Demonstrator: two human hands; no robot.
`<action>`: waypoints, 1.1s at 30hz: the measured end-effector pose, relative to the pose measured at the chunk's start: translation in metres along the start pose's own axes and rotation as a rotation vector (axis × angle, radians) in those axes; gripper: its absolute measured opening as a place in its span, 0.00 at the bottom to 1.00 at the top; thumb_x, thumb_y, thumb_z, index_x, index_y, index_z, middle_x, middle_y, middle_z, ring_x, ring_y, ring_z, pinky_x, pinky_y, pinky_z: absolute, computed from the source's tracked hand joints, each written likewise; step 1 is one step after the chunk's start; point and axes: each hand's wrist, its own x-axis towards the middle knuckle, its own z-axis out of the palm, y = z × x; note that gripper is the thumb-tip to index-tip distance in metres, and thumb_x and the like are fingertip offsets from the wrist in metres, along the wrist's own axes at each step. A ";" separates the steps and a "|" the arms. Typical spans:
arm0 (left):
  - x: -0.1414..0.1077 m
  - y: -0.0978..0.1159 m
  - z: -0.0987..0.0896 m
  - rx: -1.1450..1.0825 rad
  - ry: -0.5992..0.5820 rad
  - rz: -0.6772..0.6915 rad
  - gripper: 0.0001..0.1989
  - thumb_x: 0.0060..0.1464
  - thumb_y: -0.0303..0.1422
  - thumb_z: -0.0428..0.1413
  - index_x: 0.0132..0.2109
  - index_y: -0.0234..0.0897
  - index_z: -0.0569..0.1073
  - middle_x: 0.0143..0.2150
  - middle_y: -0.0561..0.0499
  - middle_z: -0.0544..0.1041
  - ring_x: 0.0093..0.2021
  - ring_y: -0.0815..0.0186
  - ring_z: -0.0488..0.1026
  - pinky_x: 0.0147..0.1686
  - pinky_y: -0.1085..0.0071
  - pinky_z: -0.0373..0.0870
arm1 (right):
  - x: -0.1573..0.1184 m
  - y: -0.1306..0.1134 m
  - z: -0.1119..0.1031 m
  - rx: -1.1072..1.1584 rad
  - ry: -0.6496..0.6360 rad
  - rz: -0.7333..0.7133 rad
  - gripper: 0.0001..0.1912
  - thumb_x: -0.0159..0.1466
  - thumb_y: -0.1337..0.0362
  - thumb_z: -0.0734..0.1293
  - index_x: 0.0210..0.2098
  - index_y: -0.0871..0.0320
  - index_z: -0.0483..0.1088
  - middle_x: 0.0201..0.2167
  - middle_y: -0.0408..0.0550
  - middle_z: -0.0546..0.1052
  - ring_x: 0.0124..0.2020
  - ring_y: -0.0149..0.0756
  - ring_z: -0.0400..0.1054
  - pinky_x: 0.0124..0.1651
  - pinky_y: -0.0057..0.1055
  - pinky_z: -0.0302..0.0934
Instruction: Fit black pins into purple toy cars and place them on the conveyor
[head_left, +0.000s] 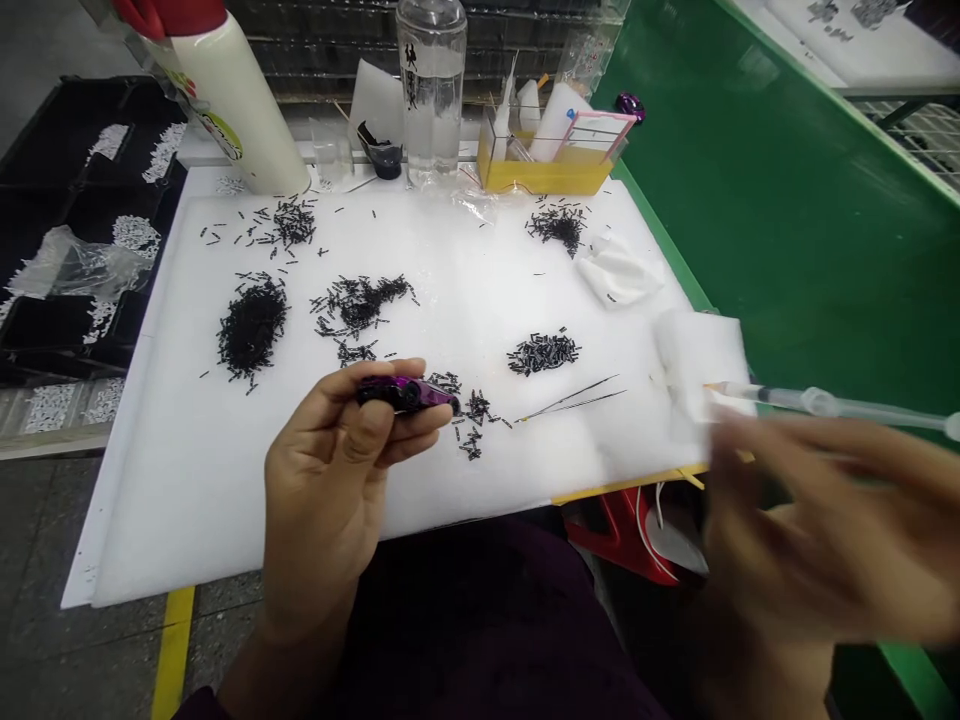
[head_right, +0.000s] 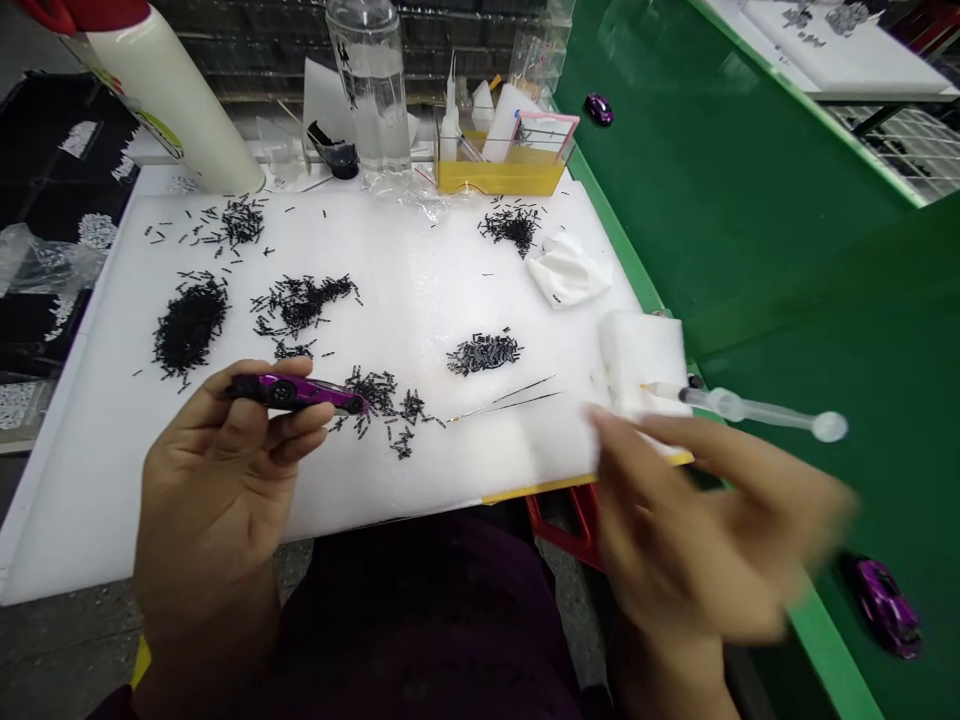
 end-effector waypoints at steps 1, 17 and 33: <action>0.001 0.000 -0.001 -0.001 0.007 0.011 0.03 0.67 0.37 0.70 0.46 0.47 0.87 0.49 0.58 0.90 0.39 0.70 0.90 0.42 0.85 0.84 | 0.000 -0.003 0.005 -0.080 -0.096 -0.068 0.35 0.70 0.71 0.75 0.69 0.31 0.71 0.61 0.47 0.77 0.51 0.53 0.73 0.50 0.50 0.65; 0.001 -0.009 -0.002 0.001 -0.025 -0.077 0.02 0.67 0.34 0.70 0.45 0.43 0.86 0.47 0.55 0.89 0.41 0.66 0.90 0.46 0.77 0.87 | -0.014 -0.059 0.057 0.939 -0.116 0.363 0.14 0.66 0.77 0.77 0.43 0.52 0.77 0.45 0.43 0.88 0.47 0.34 0.86 0.54 0.26 0.82; -0.012 -0.021 0.002 0.146 -0.519 -0.339 0.10 0.69 0.34 0.67 0.54 0.41 0.83 0.52 0.47 0.87 0.50 0.60 0.88 0.54 0.69 0.86 | 0.014 -0.069 0.018 1.370 -0.167 0.735 0.10 0.70 0.66 0.78 0.38 0.54 0.73 0.33 0.41 0.87 0.22 0.34 0.82 0.25 0.21 0.77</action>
